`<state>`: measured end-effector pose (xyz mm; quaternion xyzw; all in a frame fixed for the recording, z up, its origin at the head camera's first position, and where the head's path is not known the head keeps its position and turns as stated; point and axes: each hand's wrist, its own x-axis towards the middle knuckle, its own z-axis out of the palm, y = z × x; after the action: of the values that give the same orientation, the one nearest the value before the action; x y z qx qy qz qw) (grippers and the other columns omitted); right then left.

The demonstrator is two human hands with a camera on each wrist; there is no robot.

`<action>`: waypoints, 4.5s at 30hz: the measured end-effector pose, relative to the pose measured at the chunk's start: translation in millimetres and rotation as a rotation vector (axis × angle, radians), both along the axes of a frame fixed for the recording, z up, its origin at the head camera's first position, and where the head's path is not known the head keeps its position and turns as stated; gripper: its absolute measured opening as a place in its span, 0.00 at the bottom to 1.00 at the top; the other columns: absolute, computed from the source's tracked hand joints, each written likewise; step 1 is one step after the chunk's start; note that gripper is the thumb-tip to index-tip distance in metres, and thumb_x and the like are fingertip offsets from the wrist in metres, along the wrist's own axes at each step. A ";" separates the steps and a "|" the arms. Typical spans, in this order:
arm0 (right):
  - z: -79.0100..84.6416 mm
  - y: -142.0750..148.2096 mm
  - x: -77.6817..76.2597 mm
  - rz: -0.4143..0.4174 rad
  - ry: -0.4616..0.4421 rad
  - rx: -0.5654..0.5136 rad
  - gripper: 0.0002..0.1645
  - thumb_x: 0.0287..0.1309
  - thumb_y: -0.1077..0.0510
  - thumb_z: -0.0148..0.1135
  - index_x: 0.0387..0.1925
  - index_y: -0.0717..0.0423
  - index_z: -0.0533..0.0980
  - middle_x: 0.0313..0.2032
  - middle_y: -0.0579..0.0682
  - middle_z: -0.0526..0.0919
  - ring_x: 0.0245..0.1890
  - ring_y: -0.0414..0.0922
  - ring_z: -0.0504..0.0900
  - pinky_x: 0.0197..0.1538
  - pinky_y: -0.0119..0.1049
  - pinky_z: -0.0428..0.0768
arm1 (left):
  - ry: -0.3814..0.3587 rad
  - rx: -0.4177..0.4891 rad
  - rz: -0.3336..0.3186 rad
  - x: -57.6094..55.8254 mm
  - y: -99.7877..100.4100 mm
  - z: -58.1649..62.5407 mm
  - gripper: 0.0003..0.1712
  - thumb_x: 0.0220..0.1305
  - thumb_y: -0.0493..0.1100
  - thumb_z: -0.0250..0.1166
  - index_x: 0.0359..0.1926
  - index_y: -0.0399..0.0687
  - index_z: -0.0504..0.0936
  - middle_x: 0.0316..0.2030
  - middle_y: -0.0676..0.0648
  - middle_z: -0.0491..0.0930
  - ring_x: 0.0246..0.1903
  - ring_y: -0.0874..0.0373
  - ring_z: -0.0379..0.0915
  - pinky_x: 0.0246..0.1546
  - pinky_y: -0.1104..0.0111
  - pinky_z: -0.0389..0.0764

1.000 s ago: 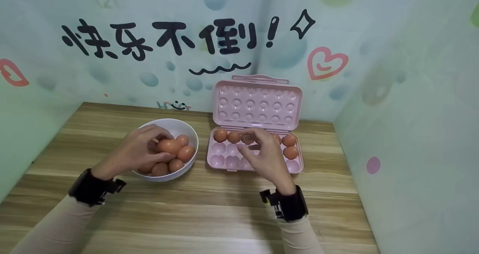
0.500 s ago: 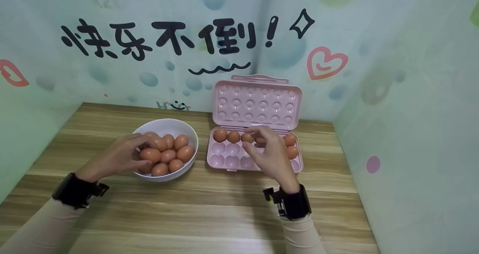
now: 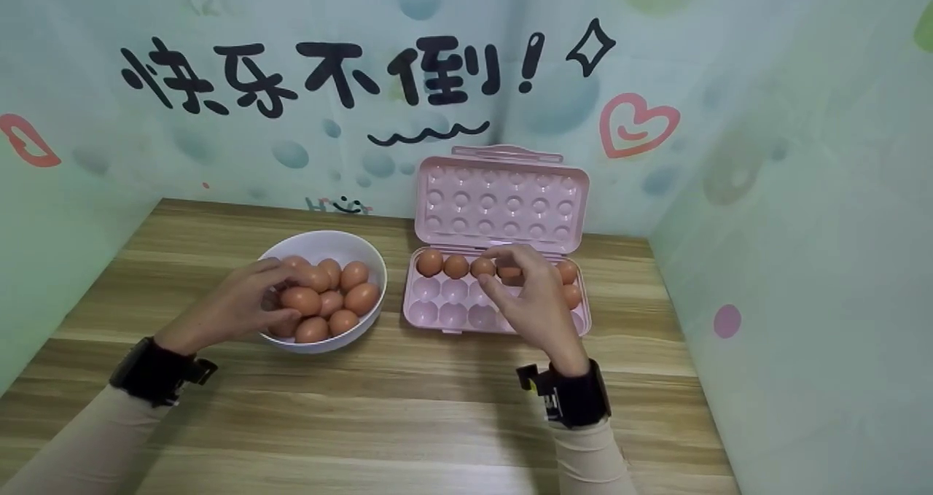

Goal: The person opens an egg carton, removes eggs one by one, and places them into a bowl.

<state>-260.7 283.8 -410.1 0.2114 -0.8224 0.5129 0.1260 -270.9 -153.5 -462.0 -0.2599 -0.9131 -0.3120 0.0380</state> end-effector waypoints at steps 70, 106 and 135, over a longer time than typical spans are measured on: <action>-53.3 110.5 -52.7 -0.111 0.029 0.704 0.20 0.42 0.71 0.79 0.40 0.55 0.86 0.33 0.53 0.80 0.36 0.50 0.78 0.41 0.47 0.79 | 0.217 0.038 -0.066 20.0 120.6 10.7 0.33 0.64 0.53 0.77 0.68 0.57 0.79 0.65 0.51 0.78 0.64 0.56 0.73 0.66 0.60 0.77; -6.5 -49.6 3.3 0.168 0.014 0.148 0.23 0.55 0.62 0.82 0.53 0.52 0.85 0.48 0.46 0.89 0.44 0.44 0.90 0.49 0.38 0.89 | 0.307 0.129 -0.062 20.5 128.2 17.4 0.30 0.64 0.52 0.77 0.65 0.55 0.81 0.60 0.50 0.81 0.57 0.53 0.77 0.62 0.56 0.77; -7.8 -53.5 6.0 0.243 0.022 0.136 0.22 0.64 0.64 0.74 0.58 0.54 0.83 0.54 0.49 0.87 0.49 0.49 0.89 0.53 0.44 0.88 | 0.269 0.205 -0.066 15.2 108.4 26.3 0.23 0.62 0.45 0.79 0.57 0.51 0.83 0.51 0.50 0.82 0.48 0.57 0.79 0.51 0.64 0.83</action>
<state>-254.7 230.3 -417.9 0.3229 -0.8223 0.4652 0.0573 -255.7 -45.1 -435.7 -0.3237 -0.8541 -0.3672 0.1759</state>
